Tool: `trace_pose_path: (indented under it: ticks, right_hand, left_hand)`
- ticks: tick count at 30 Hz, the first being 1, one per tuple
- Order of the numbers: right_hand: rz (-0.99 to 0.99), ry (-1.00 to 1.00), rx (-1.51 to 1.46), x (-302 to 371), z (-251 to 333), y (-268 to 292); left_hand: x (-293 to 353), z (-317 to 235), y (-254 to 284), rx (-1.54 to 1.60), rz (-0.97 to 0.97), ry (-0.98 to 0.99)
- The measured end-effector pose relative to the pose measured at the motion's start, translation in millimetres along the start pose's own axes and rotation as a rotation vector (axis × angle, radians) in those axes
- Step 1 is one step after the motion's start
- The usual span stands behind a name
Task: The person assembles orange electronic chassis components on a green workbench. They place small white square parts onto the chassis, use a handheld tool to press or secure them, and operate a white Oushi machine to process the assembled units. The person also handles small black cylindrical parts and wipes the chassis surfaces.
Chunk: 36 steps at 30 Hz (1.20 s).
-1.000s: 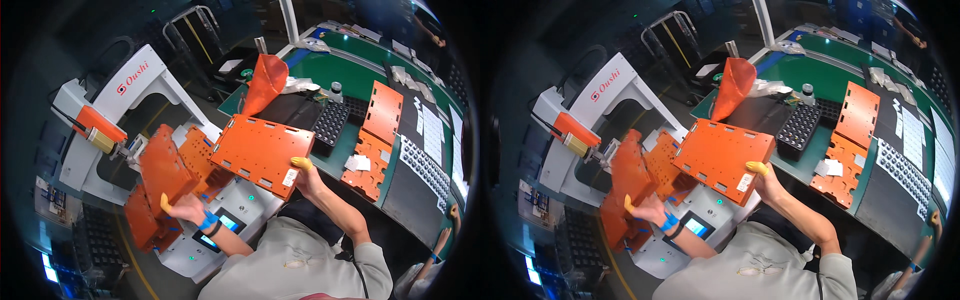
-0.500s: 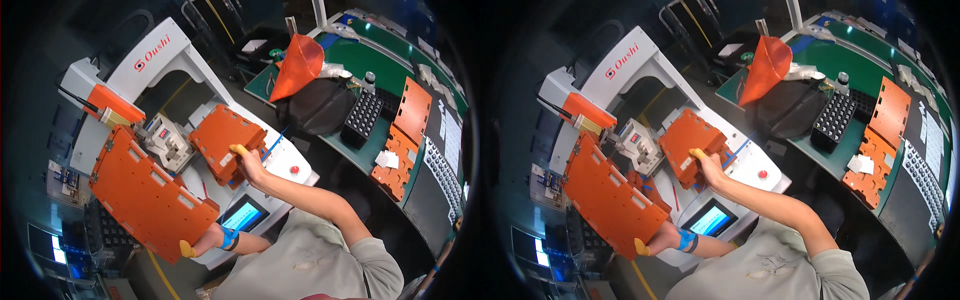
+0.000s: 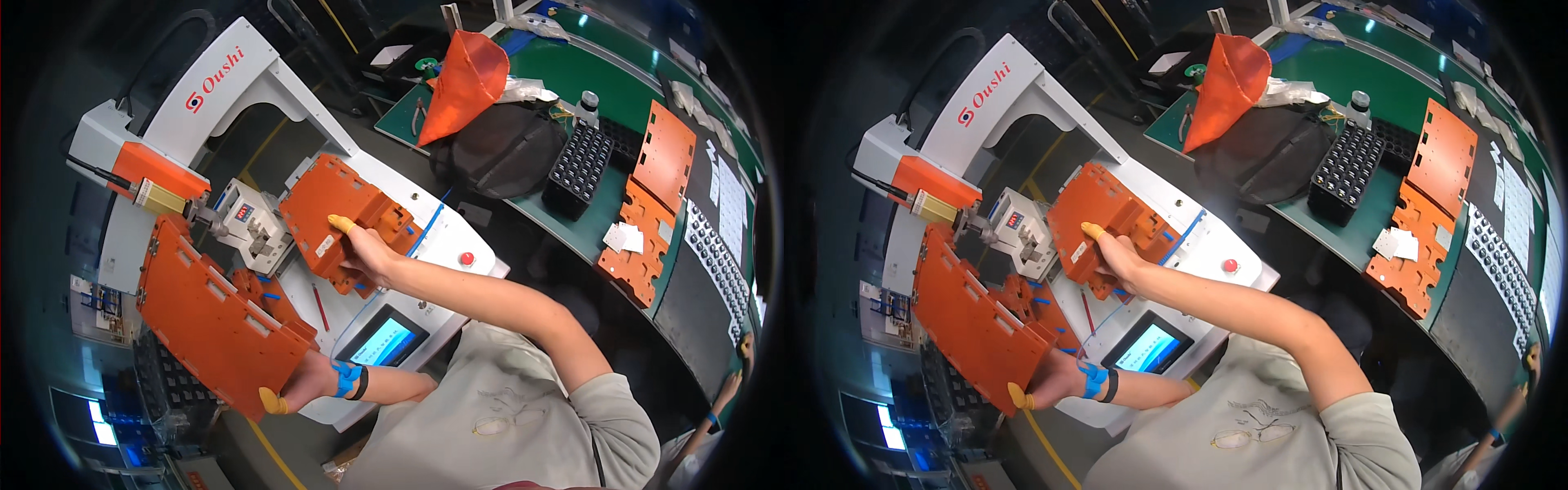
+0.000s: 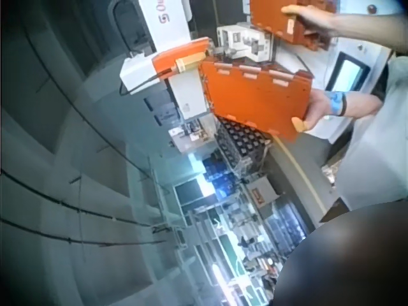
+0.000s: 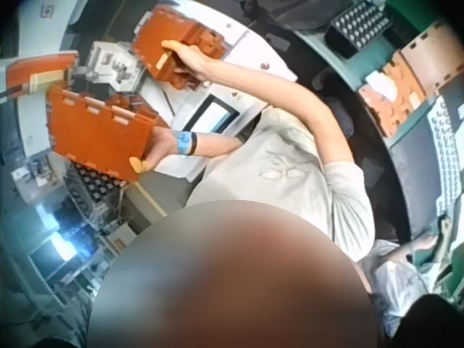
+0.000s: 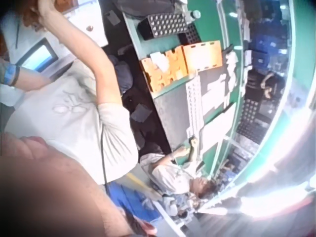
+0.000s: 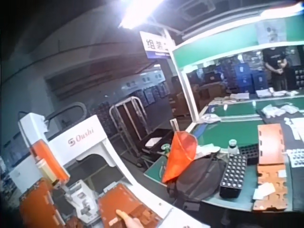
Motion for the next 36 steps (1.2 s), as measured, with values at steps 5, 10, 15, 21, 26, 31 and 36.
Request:
trace_pose_path:
  ticks: [5, 10, 15, 21, 26, 31, 36]
  right_hand:
    - [-0.040, -0.266, 0.356, 18.5, -2.6, 15.0]
    - [0.061, -0.353, 0.595, 21.7, 5.4, 25.1]
    - [-0.064, -0.287, 0.762, 24.0, 7.9, 42.0]
    - [0.064, -0.179, 1.223, 42.8, 52.8, 17.3]
    - [0.017, -0.198, 0.992, 32.5, 24.5, 26.1]
    - [-0.064, 0.111, 1.252, 46.9, 44.7, 24.2]
    - [-0.245, 0.909, 1.497, 180.8, 82.9, 59.8]
  left_hand:
    - [4.8, -6.4, -7.2, -0.014, -0.094, -0.059]
    - [7.1, -10.7, -9.0, -0.077, -0.017, -0.027]
    - [12.3, -13.8, -19.6, -0.079, 0.011, -0.038]
    - [11.1, -15.3, -8.9, -0.071, 0.115, -0.014]
    - [22.0, -10.5, -54.7, -0.059, 0.070, -0.072]
    - [32.4, 8.3, -64.1, 0.014, 0.119, 0.056]
    - [51.1, 11.0, -79.1, -0.208, 0.129, 0.086]
Point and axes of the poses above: each hand's wrist, its own x-axis away from the middle knuckle, its own y-axis out of the back of the hand, z = x × y, the point moved 9 cm from there along -x, towards the middle knuckle, and after that the axes turned 15 degrees about z, right-handed, at the moved point
